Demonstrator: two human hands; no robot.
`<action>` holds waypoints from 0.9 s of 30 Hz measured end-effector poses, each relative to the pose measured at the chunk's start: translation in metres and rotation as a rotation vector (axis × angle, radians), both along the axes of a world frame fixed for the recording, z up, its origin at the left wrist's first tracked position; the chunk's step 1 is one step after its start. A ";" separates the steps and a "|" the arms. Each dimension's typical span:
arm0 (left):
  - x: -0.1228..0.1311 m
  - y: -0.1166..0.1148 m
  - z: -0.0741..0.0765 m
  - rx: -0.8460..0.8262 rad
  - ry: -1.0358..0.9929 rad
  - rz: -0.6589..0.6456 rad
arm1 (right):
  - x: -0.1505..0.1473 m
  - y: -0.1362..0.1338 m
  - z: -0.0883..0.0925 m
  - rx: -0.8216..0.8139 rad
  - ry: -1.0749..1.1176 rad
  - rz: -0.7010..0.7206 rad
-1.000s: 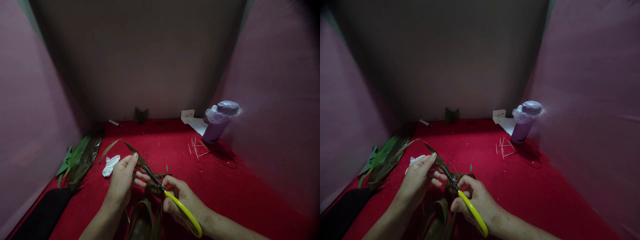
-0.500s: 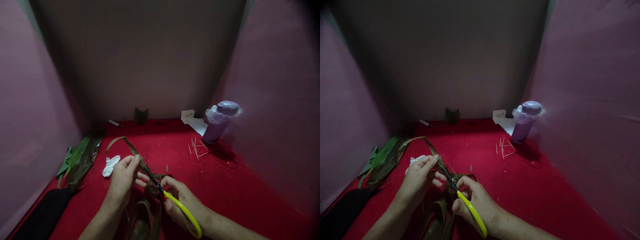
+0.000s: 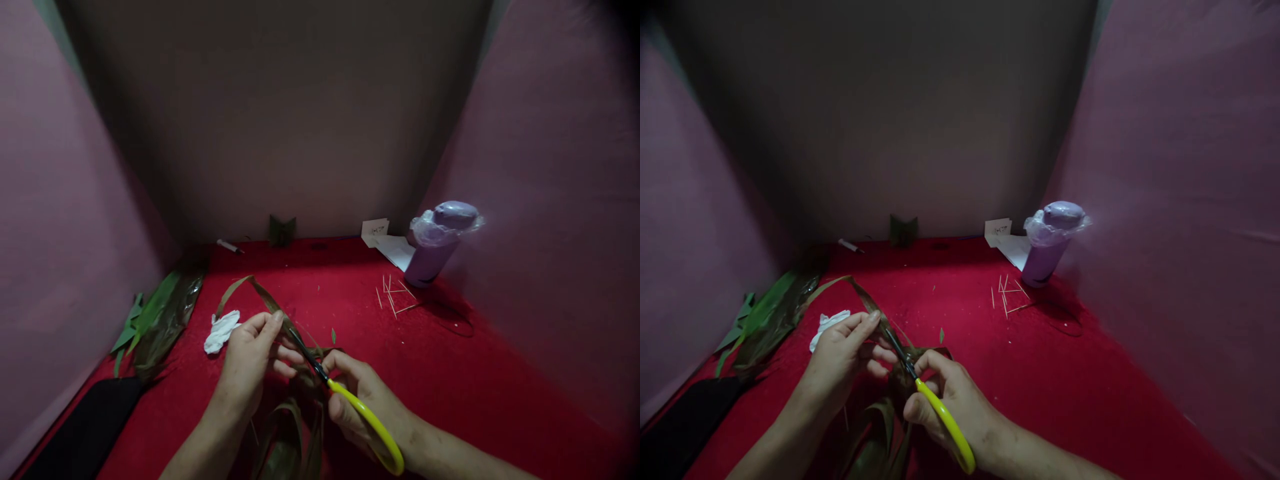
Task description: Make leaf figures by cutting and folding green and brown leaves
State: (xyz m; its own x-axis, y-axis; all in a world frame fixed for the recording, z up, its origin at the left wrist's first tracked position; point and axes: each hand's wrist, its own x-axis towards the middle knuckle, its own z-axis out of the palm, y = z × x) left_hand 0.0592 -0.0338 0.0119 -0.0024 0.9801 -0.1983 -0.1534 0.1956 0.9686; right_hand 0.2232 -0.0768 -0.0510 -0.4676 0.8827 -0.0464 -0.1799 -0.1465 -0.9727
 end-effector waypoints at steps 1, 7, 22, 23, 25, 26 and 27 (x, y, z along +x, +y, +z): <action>0.000 0.000 0.000 -0.002 -0.001 -0.003 | 0.000 0.000 -0.001 -0.022 0.024 0.007; 0.000 -0.001 0.001 -0.006 0.010 0.010 | -0.004 0.000 -0.001 -0.101 0.086 -0.008; 0.000 0.000 0.006 0.006 0.037 0.033 | 0.000 -0.003 0.003 0.096 -0.058 -0.029; 0.000 0.000 0.006 0.005 0.038 0.033 | 0.000 -0.003 0.002 0.100 -0.062 -0.033; 0.001 -0.001 0.005 0.007 0.043 0.025 | 0.001 -0.003 0.001 0.099 -0.062 -0.043; 0.001 -0.001 0.004 0.007 0.043 0.018 | 0.001 -0.003 0.001 0.097 -0.059 -0.047; 0.001 -0.001 0.004 0.005 0.040 0.008 | 0.001 -0.003 0.001 0.094 -0.056 -0.050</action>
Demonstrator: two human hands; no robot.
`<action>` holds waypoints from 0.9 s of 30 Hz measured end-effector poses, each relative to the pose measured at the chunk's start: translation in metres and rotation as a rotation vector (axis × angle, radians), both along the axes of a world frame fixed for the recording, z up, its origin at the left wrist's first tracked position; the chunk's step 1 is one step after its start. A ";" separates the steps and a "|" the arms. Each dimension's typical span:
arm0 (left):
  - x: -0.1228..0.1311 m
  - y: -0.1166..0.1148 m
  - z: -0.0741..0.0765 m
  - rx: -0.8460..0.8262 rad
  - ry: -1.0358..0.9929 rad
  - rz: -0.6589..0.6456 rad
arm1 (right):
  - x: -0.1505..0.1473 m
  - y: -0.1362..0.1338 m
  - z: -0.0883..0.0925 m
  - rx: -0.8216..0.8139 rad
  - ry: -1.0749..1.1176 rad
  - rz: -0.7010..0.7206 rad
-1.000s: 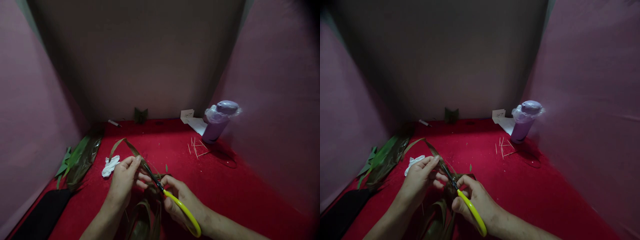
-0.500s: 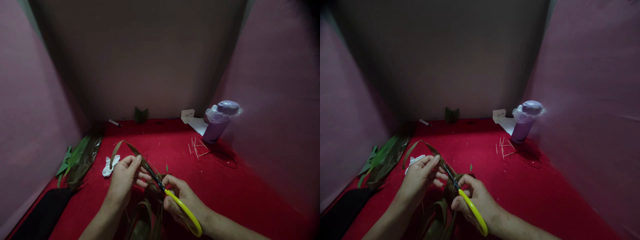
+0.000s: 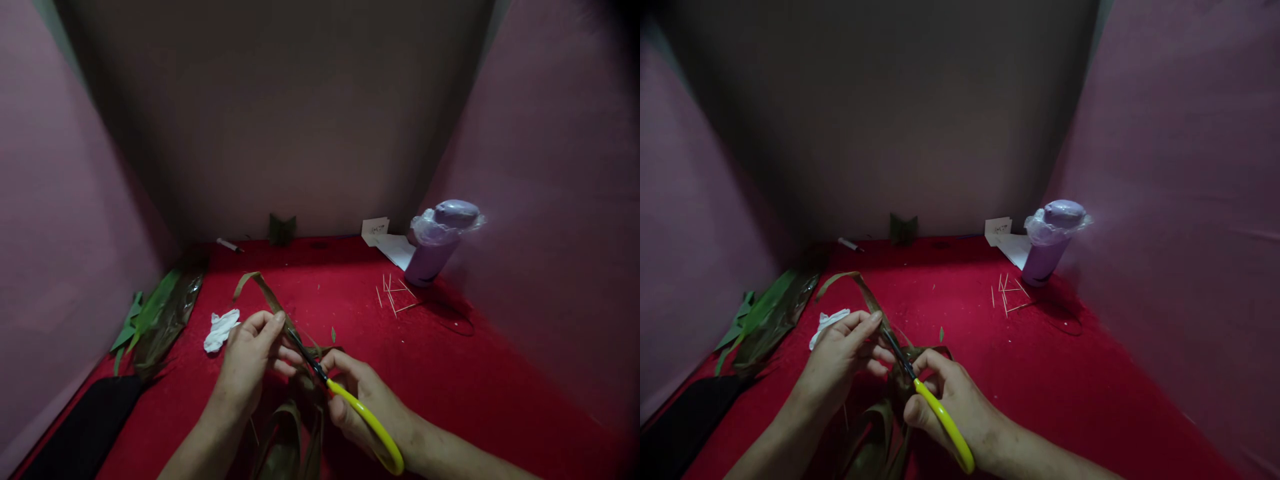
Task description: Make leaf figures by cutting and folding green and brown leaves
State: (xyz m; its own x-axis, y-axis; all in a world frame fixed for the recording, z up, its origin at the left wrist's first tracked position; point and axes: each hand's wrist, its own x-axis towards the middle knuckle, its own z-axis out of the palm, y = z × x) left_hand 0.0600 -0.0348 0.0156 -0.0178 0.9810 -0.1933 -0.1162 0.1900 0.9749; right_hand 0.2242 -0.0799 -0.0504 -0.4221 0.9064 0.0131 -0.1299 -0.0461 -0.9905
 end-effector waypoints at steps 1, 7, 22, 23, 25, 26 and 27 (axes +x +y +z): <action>0.000 0.000 -0.001 -0.002 -0.008 -0.008 | 0.000 0.000 0.000 -0.003 0.005 0.002; 0.000 -0.001 -0.002 -0.015 -0.037 -0.011 | 0.001 0.001 0.004 -0.068 0.047 0.058; -0.001 0.000 0.000 0.000 -0.027 0.018 | -0.003 0.003 0.002 -0.153 0.147 0.062; -0.001 0.000 0.001 0.003 -0.023 0.018 | -0.002 0.003 0.003 -0.129 0.131 0.067; -0.001 0.000 0.001 0.005 -0.017 0.018 | 0.000 0.002 0.005 -0.082 0.089 0.087; -0.001 0.000 0.002 0.006 -0.017 0.020 | 0.001 0.002 0.007 -0.058 0.070 0.093; -0.002 0.000 0.002 0.008 -0.015 0.023 | 0.001 0.001 0.008 -0.038 0.058 0.098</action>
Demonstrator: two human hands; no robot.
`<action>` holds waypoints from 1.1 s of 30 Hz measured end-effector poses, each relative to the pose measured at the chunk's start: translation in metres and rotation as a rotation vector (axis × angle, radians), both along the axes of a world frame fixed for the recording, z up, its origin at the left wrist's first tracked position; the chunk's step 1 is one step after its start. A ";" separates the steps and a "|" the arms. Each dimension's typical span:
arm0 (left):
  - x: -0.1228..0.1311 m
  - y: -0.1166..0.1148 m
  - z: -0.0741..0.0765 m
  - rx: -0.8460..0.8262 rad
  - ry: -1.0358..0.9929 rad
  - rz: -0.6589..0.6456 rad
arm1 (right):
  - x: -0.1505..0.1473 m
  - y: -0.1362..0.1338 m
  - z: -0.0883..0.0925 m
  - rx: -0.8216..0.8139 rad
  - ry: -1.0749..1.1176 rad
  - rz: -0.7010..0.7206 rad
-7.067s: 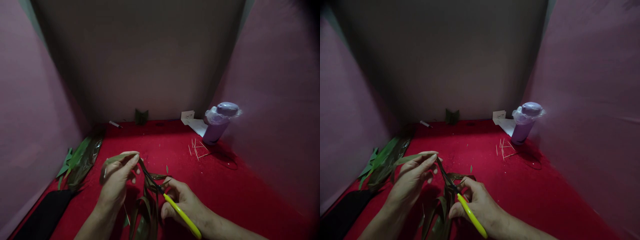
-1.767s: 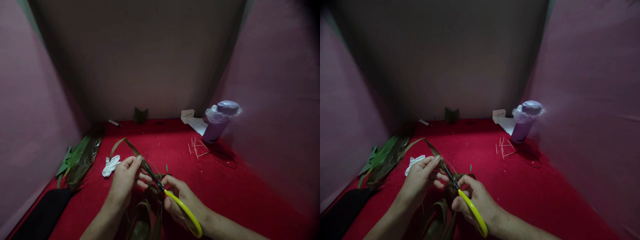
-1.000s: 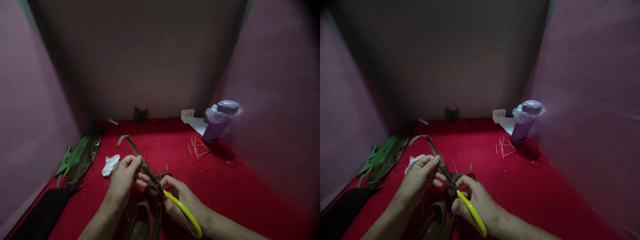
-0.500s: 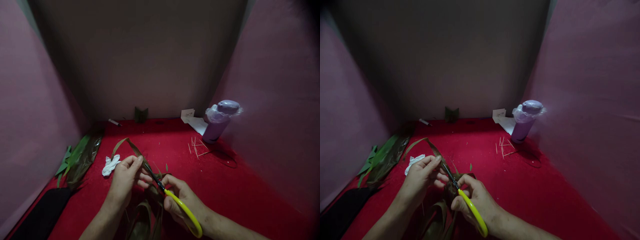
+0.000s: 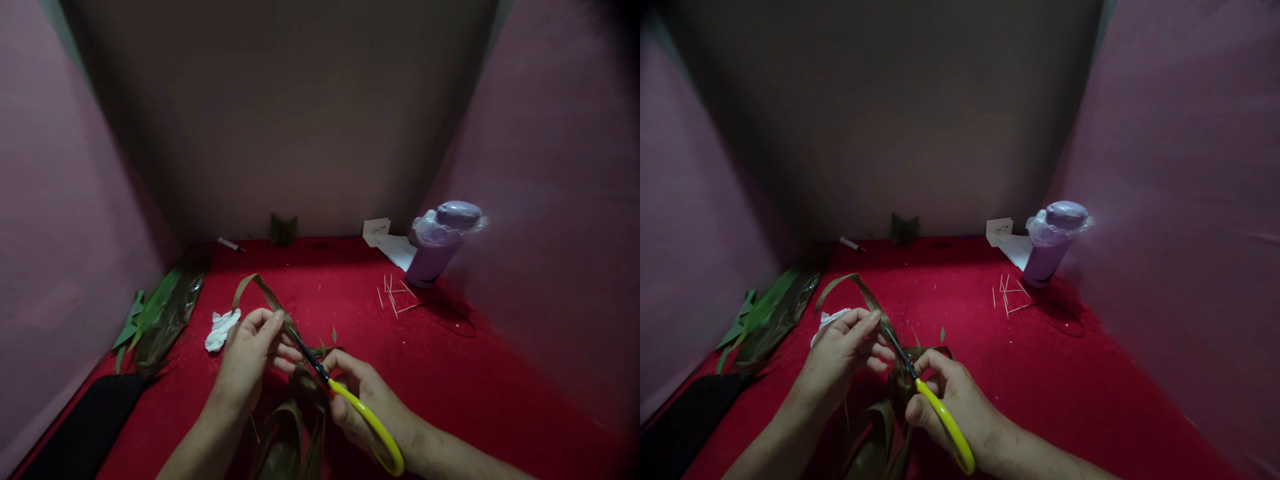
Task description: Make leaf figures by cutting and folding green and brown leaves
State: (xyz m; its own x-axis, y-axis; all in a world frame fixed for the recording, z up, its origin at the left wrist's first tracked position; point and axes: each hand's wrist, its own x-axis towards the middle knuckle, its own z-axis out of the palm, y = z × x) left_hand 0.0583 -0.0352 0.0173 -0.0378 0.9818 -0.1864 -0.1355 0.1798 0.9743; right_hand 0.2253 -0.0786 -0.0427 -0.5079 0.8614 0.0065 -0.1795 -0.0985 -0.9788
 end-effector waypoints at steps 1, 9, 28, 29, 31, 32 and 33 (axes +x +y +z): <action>0.000 0.000 0.000 0.002 0.002 0.000 | 0.000 -0.001 0.001 0.013 -0.008 0.004; 0.001 0.000 -0.004 -0.005 -0.029 -0.026 | -0.002 -0.002 0.002 0.066 -0.016 -0.036; 0.000 0.000 -0.006 -0.006 -0.030 -0.042 | -0.007 0.001 -0.009 -0.124 0.187 -0.052; 0.000 0.000 -0.006 0.000 -0.030 -0.042 | -0.006 0.000 -0.008 -0.125 0.184 -0.046; -0.001 0.000 -0.005 0.008 -0.030 -0.034 | -0.005 0.000 -0.007 -0.116 0.165 -0.037; -0.001 0.000 -0.005 0.010 -0.031 -0.029 | -0.004 0.000 -0.006 -0.106 0.149 -0.036; -0.001 0.001 -0.004 0.010 -0.032 -0.027 | -0.004 0.000 -0.005 -0.092 0.129 -0.036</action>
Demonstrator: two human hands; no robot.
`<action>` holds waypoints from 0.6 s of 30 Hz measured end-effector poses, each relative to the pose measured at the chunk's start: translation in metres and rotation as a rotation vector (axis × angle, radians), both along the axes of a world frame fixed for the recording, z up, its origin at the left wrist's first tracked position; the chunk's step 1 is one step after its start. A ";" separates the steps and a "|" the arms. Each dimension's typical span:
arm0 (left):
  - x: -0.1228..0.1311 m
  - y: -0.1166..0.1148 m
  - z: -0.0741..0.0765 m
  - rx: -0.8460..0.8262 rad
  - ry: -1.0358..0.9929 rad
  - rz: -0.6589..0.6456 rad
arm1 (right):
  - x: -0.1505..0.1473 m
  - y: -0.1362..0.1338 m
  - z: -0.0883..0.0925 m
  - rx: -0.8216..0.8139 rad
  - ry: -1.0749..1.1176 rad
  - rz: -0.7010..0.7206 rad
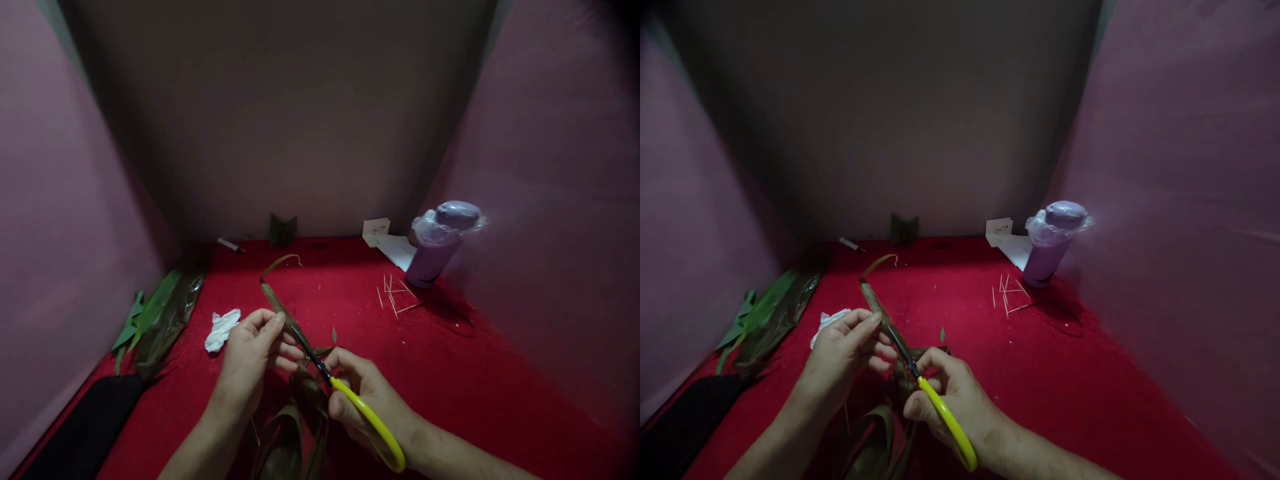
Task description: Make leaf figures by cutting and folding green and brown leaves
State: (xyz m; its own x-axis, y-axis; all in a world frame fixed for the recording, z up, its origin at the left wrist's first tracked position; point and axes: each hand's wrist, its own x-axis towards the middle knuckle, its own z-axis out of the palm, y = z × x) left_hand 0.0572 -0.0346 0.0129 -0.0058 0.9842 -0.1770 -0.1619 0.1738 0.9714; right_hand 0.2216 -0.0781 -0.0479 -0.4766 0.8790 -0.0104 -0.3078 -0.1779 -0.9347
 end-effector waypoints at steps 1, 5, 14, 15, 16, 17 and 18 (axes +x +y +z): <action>0.000 0.000 0.000 0.001 -0.002 0.000 | 0.001 0.000 0.001 0.014 -0.024 0.001; -0.001 0.000 0.002 0.004 -0.019 -0.018 | 0.003 0.001 0.005 0.080 -0.114 0.006; -0.002 0.001 -0.001 0.003 -0.004 -0.039 | 0.004 -0.002 0.005 0.151 -0.204 -0.047; -0.001 0.001 -0.001 0.001 -0.003 -0.042 | 0.004 -0.002 0.004 0.148 -0.211 -0.050; -0.001 0.001 -0.001 0.000 -0.003 -0.046 | 0.004 -0.002 0.004 0.146 -0.216 -0.051; -0.001 0.000 -0.001 -0.001 -0.005 -0.050 | 0.004 -0.002 0.004 0.145 -0.216 -0.053; 0.000 0.000 -0.001 -0.005 -0.008 -0.054 | 0.004 -0.002 0.003 0.145 -0.214 -0.055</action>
State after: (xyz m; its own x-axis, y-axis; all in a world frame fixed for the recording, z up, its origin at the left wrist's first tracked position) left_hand 0.0568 -0.0344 0.0123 0.0493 0.9821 -0.1820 -0.1602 0.1876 0.9691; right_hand 0.2253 -0.0796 -0.0445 -0.4281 0.9034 0.0222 -0.1060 -0.0259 -0.9940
